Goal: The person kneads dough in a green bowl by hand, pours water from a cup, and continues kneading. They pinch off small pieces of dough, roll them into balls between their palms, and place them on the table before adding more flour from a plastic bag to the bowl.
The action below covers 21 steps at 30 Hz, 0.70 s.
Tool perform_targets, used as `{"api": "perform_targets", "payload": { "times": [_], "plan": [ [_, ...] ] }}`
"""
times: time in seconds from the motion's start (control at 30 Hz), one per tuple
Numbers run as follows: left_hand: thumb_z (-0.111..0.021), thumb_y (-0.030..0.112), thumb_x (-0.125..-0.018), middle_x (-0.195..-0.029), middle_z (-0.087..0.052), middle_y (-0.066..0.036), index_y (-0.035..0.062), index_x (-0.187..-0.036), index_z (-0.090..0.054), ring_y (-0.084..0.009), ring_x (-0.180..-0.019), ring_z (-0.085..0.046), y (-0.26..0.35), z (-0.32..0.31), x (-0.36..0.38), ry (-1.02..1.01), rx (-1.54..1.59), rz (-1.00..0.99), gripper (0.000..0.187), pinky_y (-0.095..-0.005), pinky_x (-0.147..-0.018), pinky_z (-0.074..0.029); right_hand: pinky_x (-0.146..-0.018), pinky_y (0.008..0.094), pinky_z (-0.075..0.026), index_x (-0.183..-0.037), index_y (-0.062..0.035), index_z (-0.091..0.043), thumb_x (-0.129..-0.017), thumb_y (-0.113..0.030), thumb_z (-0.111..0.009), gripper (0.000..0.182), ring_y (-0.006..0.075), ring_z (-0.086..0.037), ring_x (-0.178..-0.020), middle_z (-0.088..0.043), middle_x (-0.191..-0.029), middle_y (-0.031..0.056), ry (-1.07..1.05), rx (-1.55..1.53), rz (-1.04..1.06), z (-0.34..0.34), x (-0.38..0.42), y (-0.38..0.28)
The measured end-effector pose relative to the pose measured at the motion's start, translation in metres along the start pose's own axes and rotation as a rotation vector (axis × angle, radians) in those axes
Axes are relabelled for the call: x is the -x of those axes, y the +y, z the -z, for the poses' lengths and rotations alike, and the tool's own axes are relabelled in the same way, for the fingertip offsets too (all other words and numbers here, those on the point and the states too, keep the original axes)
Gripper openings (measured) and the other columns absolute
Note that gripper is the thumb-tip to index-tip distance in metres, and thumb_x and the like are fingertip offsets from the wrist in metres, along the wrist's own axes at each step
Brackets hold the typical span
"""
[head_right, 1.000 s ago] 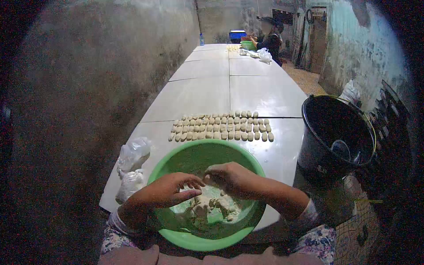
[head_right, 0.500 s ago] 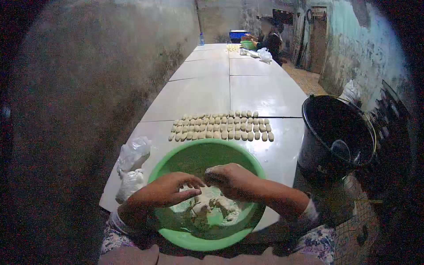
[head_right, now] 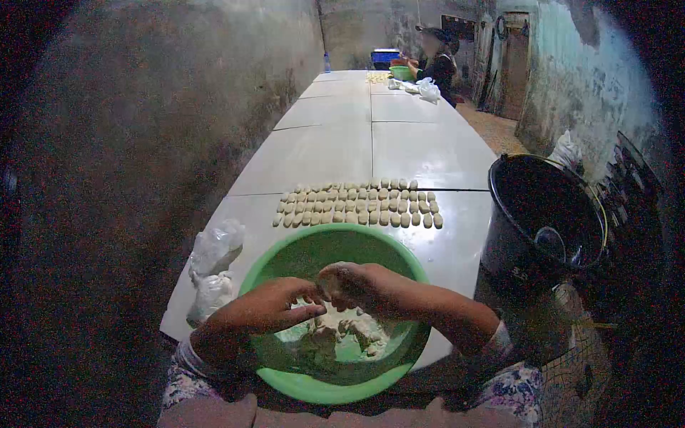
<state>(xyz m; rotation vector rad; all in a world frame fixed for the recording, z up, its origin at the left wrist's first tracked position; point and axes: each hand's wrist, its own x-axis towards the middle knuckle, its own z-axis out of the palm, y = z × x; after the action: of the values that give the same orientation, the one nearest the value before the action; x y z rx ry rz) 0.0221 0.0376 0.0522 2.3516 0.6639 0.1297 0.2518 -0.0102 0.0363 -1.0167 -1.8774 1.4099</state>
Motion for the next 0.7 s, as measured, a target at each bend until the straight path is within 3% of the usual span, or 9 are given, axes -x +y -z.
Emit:
{"api": "perform_targets", "payload": {
  "times": [0.07, 0.3, 0.43, 0.5, 0.53, 0.57, 0.63, 0.67, 0.7],
  "plan": [
    [-0.057, 0.032, -0.091, -0.099, -0.065, -0.017, 0.0022, -0.107, -0.060, -0.0299, -0.093, -0.063, -0.004, -0.002, -0.001, 0.002, 0.031, -0.013, 0.034, -0.0404, -0.081, -0.049, -0.070, 0.0296, -0.049, -0.112, -0.0008, -0.054, -0.095, -0.015, -0.051, 0.022, 0.0161, -0.059, -0.075, -0.062, -0.085, 0.0102, 0.040, 0.094, 0.011, 0.000, -0.001, 0.004],
    [-0.056, 0.032, -0.091, -0.099, -0.066, -0.017, 0.0029, -0.108, -0.061, -0.0292, -0.093, -0.064, -0.004, -0.003, -0.001, 0.011, 0.065, -0.035, 0.034, -0.0405, -0.081, -0.050, -0.058, 0.0342, -0.050, -0.106, -0.0015, -0.056, -0.086, -0.014, -0.062, 0.024, 0.0169, -0.063, -0.066, -0.065, -0.081, 0.0144, 0.221, 0.523, 0.131, 0.000, 0.002, 0.007],
    [-0.057, 0.031, -0.091, -0.099, -0.066, -0.016, 0.0029, -0.109, -0.060, -0.0295, -0.092, -0.064, -0.004, -0.003, 0.000, 0.032, 0.041, -0.049, 0.034, -0.0407, -0.080, -0.050, -0.063, 0.0320, -0.051, -0.106, 0.0001, -0.054, -0.091, -0.018, -0.059, 0.025, 0.0182, -0.062, -0.069, -0.064, -0.089, 0.0118, 0.211, 0.188, 0.001, 0.000, -0.005, 0.006],
    [-0.058, 0.031, -0.090, -0.098, -0.066, -0.016, 0.0030, -0.109, -0.060, -0.0296, -0.092, -0.064, -0.004, -0.003, -0.001, 0.038, 0.043, -0.053, 0.034, -0.0407, -0.080, -0.050, -0.079, 0.0297, -0.047, -0.108, 0.0006, -0.054, -0.091, -0.013, -0.060, 0.023, 0.0138, -0.056, -0.088, -0.059, -0.098, 0.0084, 0.138, 0.086, 0.262, 0.000, -0.004, 0.008],
    [-0.058, 0.029, -0.090, -0.097, -0.066, -0.016, 0.0026, -0.109, -0.060, -0.0288, -0.092, -0.064, -0.004, -0.003, 0.000, 0.063, 0.041, -0.059, 0.032, -0.0398, -0.080, -0.050, -0.082, 0.0295, -0.046, -0.111, 0.0011, -0.053, -0.091, -0.014, -0.060, 0.027, 0.0131, -0.055, -0.092, -0.058, -0.100, 0.0075, 0.064, -0.143, 0.097, 0.000, -0.001, 0.001],
    [-0.058, 0.026, -0.090, -0.096, -0.067, -0.016, 0.0021, -0.109, -0.060, -0.0280, -0.092, -0.065, -0.004, -0.004, 0.000, 0.088, 0.038, -0.065, 0.031, -0.0390, -0.080, -0.050, -0.082, 0.0295, -0.046, -0.111, 0.0011, -0.053, -0.091, -0.014, -0.060, 0.027, 0.0131, -0.055, -0.092, -0.058, -0.100, 0.0075, 0.064, -0.144, 0.097, 0.001, -0.001, -0.003],
    [-0.057, 0.023, -0.091, -0.096, -0.067, -0.016, 0.0014, -0.109, -0.060, -0.0271, -0.092, -0.065, -0.008, -0.007, -0.002, 0.078, 0.152, -0.084, 0.029, -0.0379, -0.081, -0.050, -0.080, 0.0316, -0.048, -0.115, 0.0013, -0.050, -0.087, 0.001, -0.058, 0.029, 0.0150, -0.055, -0.090, -0.059, -0.098, 0.0102, 0.012, -0.315, -0.029, 0.001, -0.002, -0.007],
    [-0.057, 0.020, -0.091, -0.096, -0.067, -0.015, 0.0006, -0.108, -0.060, -0.0261, -0.091, -0.066, -0.009, -0.008, -0.003, 0.069, 0.266, -0.104, 0.026, -0.0368, -0.081, -0.050, -0.082, 0.0307, -0.048, -0.117, 0.0016, -0.048, -0.088, -0.001, -0.057, 0.031, 0.0167, -0.057, -0.091, -0.058, -0.099, 0.0099, -0.173, -0.811, -0.044, 0.008, -0.010, 0.023],
    [-0.057, 0.020, -0.091, -0.096, -0.067, -0.015, 0.0006, -0.108, -0.060, -0.0261, -0.091, -0.066, -0.006, -0.007, -0.002, 0.069, 0.268, -0.102, 0.026, -0.0368, -0.081, -0.050, -0.082, 0.0307, -0.048, -0.117, 0.0016, -0.048, -0.088, -0.001, -0.057, 0.031, 0.0167, -0.057, -0.091, -0.058, -0.099, 0.0099, -0.174, -0.813, -0.046, 0.006, -0.008, 0.018]
  ]
}}
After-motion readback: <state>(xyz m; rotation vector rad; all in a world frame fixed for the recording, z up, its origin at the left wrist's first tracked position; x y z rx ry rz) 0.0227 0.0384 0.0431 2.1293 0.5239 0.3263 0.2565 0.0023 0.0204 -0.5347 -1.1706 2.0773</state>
